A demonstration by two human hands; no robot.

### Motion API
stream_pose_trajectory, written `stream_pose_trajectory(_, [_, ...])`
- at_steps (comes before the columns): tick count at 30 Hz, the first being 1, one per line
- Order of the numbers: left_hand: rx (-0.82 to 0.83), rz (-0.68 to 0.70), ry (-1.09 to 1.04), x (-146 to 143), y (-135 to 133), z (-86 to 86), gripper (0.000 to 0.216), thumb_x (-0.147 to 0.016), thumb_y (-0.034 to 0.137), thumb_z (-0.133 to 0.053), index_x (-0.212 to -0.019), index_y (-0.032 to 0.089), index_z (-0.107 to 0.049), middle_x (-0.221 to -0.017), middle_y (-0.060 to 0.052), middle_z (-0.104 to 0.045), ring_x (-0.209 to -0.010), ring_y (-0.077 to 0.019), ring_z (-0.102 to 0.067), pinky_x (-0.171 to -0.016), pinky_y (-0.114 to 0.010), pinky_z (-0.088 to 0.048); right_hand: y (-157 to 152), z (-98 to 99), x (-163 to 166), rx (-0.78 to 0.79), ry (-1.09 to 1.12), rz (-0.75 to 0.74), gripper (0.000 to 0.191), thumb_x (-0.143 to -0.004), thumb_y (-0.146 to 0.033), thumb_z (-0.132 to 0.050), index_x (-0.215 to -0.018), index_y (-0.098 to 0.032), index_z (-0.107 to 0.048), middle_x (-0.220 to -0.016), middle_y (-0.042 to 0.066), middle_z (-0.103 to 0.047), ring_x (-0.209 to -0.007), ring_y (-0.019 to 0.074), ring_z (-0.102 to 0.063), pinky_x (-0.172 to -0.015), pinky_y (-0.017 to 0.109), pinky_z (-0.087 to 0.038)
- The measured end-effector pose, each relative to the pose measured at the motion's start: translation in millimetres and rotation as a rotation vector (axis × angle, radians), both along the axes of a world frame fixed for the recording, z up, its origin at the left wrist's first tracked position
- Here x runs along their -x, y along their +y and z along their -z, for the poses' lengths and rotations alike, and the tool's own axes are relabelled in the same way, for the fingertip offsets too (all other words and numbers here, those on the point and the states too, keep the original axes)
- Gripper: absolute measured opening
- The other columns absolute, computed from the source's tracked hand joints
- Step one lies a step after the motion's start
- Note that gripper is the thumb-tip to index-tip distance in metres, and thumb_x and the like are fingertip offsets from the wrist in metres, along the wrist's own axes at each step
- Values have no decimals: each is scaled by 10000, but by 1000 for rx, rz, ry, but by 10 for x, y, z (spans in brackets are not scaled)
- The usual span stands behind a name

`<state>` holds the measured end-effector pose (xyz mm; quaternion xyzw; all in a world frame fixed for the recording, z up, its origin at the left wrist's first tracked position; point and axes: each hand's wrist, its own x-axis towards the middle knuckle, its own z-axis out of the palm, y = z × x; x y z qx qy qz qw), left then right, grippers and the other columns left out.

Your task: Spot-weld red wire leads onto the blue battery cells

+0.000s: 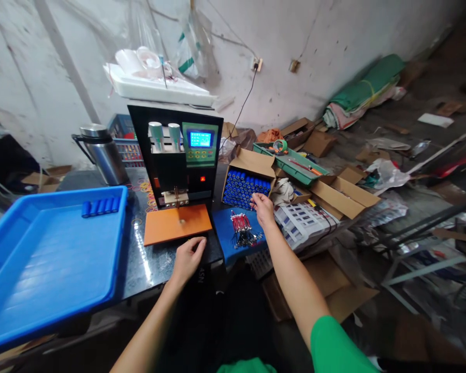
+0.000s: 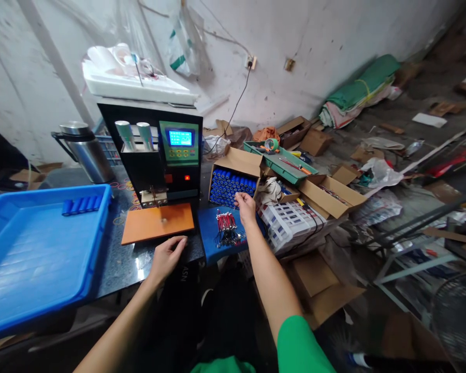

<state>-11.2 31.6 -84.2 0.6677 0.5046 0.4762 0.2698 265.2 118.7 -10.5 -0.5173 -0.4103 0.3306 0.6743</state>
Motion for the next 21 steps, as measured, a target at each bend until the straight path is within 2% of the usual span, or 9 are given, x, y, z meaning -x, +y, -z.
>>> stream_pose_trajectory(5, [-113,-14,-31,-45,-74,-113,287,-889,425,-592,-994,199,-736,-984,-55,-765,-901,-207,-719,-815,-318,-570,-103,-181,144,-99,32,57,332,-733,-500,-668,-818,-188,-591,-758,9,-615,-677,126,-577,-686,269,-507])
stream_pose_trajectory(9, [-237,-2,-74,-245,-172,-405,243,-894,384,-613,-1002,199,-728,-959,-55,-755,-865,-185,-705,-798,-304,-557,-270,-251,429,-147,-14,34,322,-784,-503,-638,-829,-189,-584,-742,16,-619,-681,138,-579,-704,285,-505])
stream_pose_trajectory(13, [-218,9,-103,-500,-185,-666,250,-867,372,-654,-1028,192,-719,-872,-43,-743,-736,-160,-674,-706,-285,-539,-456,-259,802,-117,-16,-38,323,-801,-502,-626,-812,-183,-580,-709,7,-611,-653,132,-560,-662,268,-487])
stream_pose_trajectory(17, [-95,-10,-182,-599,-129,-691,228,-844,368,-654,-948,182,-734,-844,-44,-748,-704,-162,-669,-688,-283,-528,-576,-212,1113,-102,50,-95,301,-789,-471,-652,-782,-176,-588,-677,-7,-599,-628,124,-547,-638,258,-468])
stream_pose_trajectory(21, [32,-17,-296,-518,-113,-629,241,-828,393,-635,-875,176,-730,-805,-40,-736,-715,-172,-663,-698,-283,-518,-625,-135,1254,-69,82,-126,296,-783,-470,-658,-767,-183,-588,-669,-9,-597,-619,125,-549,-635,261,-471])
